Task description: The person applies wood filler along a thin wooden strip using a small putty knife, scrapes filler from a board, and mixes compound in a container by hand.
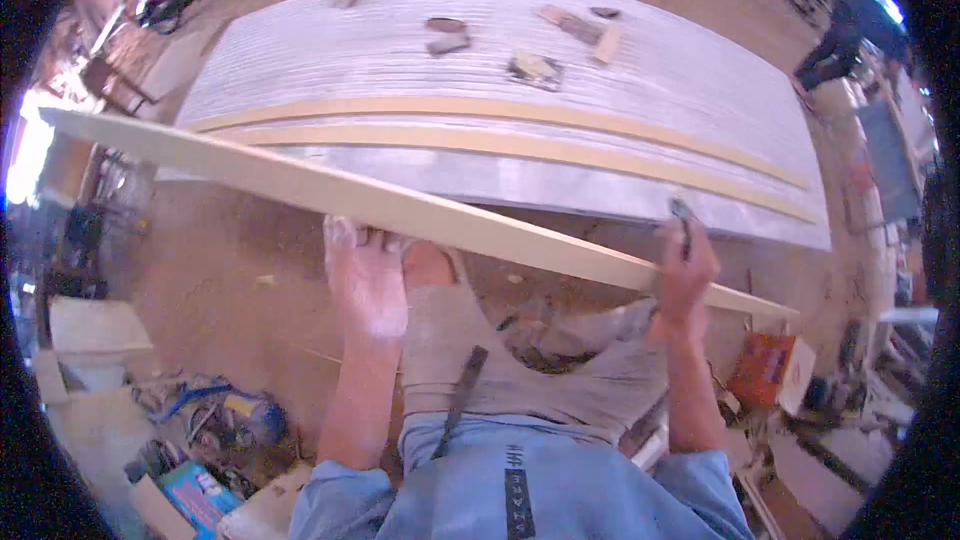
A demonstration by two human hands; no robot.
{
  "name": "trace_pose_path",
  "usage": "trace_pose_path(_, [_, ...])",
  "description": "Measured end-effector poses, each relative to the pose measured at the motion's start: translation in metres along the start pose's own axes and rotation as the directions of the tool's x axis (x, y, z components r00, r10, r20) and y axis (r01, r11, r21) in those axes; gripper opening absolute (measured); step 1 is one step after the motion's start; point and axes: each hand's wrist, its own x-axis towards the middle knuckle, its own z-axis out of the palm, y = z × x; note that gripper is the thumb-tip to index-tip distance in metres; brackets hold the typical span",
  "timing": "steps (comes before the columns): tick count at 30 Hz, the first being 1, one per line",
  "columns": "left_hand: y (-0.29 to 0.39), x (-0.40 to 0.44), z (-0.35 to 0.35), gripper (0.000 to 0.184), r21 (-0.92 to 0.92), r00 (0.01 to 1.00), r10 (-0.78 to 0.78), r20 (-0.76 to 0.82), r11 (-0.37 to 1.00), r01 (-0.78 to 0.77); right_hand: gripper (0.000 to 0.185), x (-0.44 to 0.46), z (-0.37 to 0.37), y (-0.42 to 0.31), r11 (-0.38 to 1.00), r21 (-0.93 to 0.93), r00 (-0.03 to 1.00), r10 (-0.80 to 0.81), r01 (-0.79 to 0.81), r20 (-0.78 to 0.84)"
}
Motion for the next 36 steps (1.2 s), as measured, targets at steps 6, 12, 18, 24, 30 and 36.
trace_pose_path(6, [-0.010,-0.018,-0.001,0.051,0.124,1.000,0.009,0.016,0.992,-0.011,0.026,-0.009,0.019,-0.034,0.985,0.005,0.983,-0.174,0.175,-0.065])
trace_pose_path(12, [0.033,0.023,-0.024,0.045,0.145,0.991,0.071,-0.111,0.988,-0.054,0.030,-0.018,0.021,-0.086,0.956,0.216,0.975,-0.213,0.197,0.056])
trace_pose_path(18, [0.114,0.090,-0.078,0.042,0.038,0.948,0.142,0.285,0.987,-0.159,0.031,-0.010,0.001,-0.114,0.864,0.468,0.963,-0.255,0.187,0.086])
trace_pose_path(24, [0.164,0.116,-0.067,0.043,0.004,0.846,0.042,0.531,0.999,-0.052,0.035,-0.007,-0.017,-0.094,0.861,0.477,0.955,-0.268,0.179,0.126])
trace_pose_path(30, [0.167,0.157,-0.019,0.044,0.122,0.895,0.348,0.279,0.911,-0.393,0.028,-0.003,-0.053,-0.051,0.917,0.330,0.975,-0.208,0.222,-0.075])
trace_pose_path(36, [0.146,0.248,0.011,0.041,0.528,0.867,0.422,0.267,0.688,-0.497,0.034,0.009,-0.082,-0.012,0.918,0.307,0.899,0.339,-0.251,-0.278])
